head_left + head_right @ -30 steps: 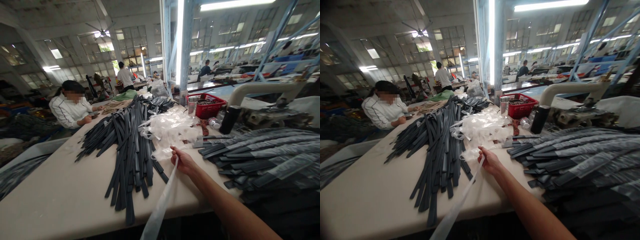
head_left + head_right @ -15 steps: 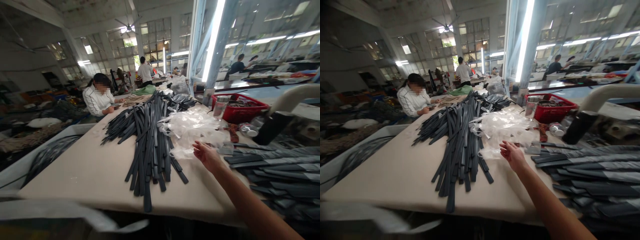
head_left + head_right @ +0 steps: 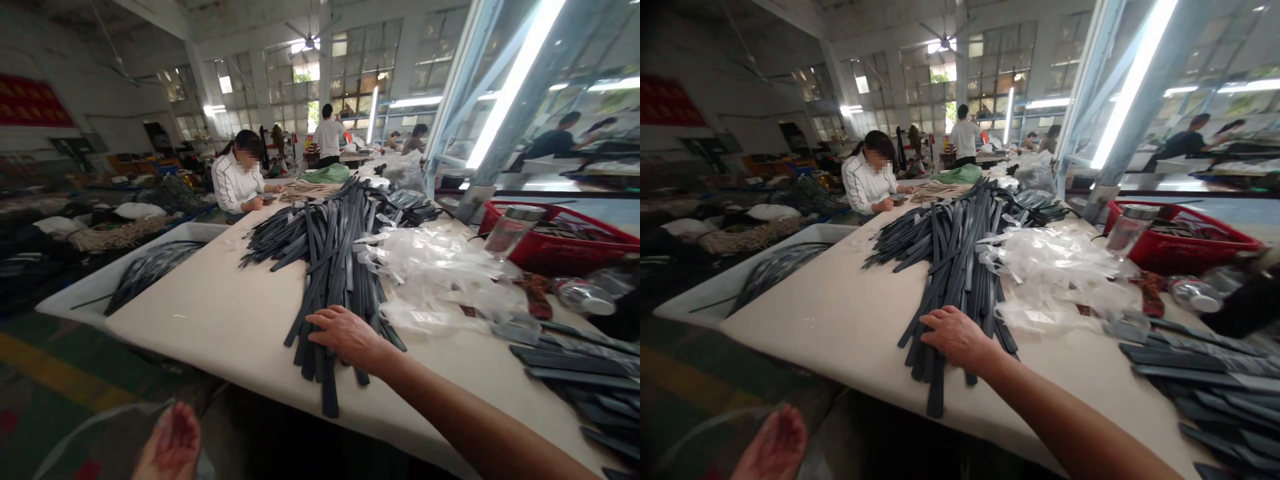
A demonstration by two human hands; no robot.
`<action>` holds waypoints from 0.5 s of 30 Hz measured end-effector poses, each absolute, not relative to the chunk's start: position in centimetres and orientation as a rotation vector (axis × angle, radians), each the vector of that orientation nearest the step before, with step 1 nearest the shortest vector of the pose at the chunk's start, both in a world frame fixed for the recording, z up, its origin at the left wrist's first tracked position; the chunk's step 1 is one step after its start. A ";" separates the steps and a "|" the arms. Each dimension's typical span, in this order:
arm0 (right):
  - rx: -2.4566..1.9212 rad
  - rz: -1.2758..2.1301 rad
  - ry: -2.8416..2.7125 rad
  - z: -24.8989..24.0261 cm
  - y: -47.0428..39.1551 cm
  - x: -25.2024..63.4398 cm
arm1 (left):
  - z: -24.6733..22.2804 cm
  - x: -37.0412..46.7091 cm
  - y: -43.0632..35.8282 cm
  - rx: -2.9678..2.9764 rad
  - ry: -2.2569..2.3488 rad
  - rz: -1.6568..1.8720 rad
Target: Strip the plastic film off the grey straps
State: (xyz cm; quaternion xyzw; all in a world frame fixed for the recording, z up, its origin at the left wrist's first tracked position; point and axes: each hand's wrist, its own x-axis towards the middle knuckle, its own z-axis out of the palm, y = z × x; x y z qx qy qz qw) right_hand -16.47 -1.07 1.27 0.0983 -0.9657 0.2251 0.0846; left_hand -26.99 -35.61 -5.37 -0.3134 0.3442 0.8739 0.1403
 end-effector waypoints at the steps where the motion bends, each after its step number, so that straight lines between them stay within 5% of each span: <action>1: 0.380 0.637 -2.918 1.2 -1.2 -17.3 | -5.7 -26.7 -35.0 -0.959 0.904 2.512; 15: 0.480 0.646 -2.888 1.8 -9.5 -16.6 | -3.5 -22.7 -31.1 -0.844 0.583 2.573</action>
